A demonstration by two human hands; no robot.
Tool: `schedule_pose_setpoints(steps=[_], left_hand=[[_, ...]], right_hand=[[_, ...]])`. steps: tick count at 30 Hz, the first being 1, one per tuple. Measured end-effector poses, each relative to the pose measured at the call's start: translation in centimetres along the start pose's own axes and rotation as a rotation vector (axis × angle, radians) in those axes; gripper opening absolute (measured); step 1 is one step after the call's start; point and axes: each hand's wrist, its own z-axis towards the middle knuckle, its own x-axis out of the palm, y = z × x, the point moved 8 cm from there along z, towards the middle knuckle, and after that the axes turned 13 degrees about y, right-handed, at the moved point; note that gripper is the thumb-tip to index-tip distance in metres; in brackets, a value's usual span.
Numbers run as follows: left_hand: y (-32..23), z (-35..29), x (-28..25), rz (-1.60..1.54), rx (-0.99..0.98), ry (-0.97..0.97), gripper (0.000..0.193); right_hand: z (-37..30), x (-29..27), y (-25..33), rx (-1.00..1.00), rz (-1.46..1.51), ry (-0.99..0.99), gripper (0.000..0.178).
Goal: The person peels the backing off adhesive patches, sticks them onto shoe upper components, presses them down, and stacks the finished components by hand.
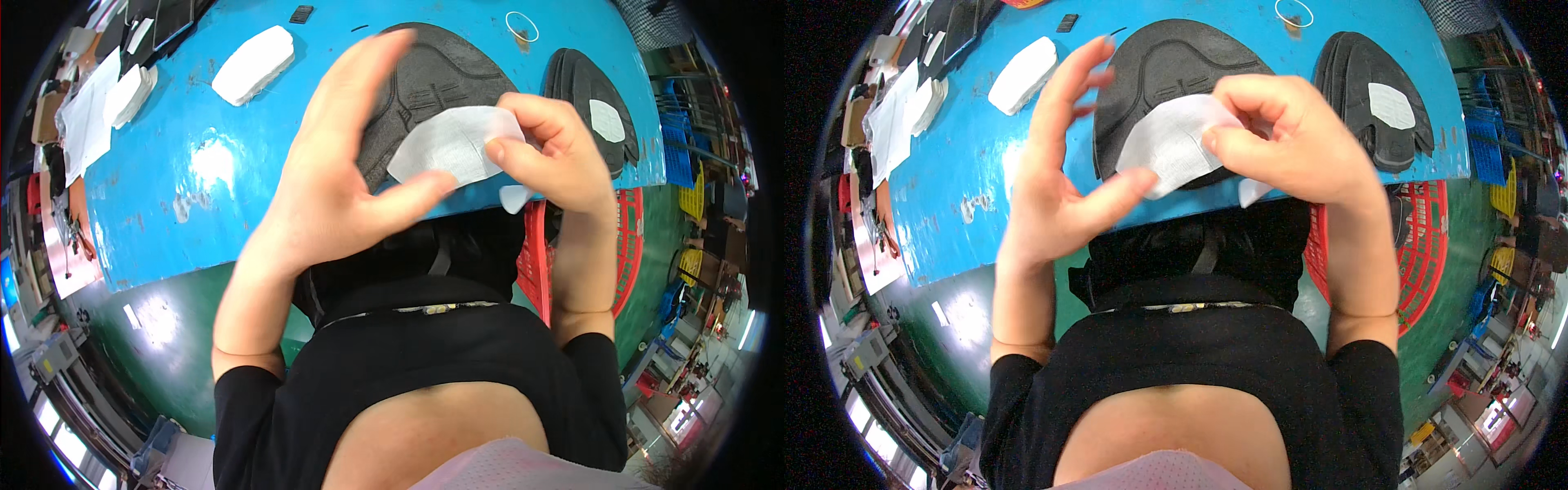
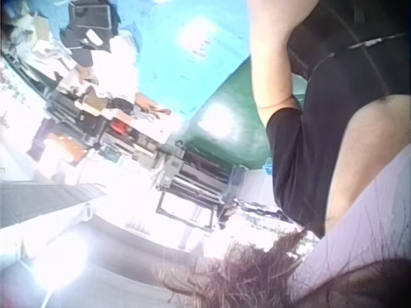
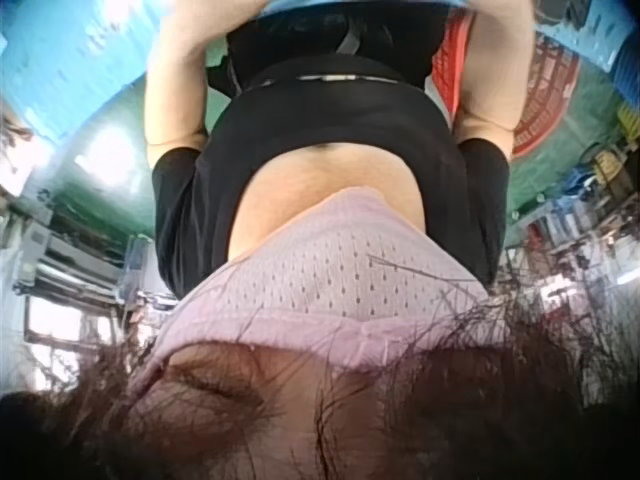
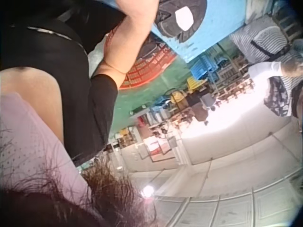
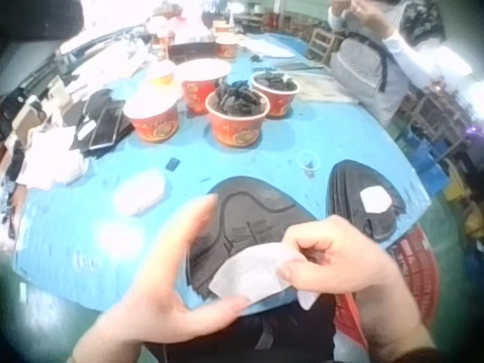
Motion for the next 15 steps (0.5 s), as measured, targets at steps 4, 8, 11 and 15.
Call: schedule_pose_setpoints(steps=[4, 8, 11, 15], left_hand=[[-2.9, 3.0, 2.4, -0.129, 0.041, 0.401, 0.054], [1.4, 2.5, 1.9, -0.711, -0.215, 0.058, 0.021], [3.1, 0.9, 2.7, -0.945, -0.235, -0.254, 0.013], [2.3, -0.3, 3.9, -0.965, -0.197, -0.326, 0.012]], right_hand=[[0.4, 0.0, 3.5, -0.070, -0.635, 0.143, 0.008], [-0.4, -4.2, 2.7, -0.103, -0.211, -0.289, 0.034], [-2.0, -2.7, -2.3, -0.061, 0.244, -0.177, 0.037], [-2.4, 1.1, -4.7, 0.038, 0.521, -0.268, 0.030]])
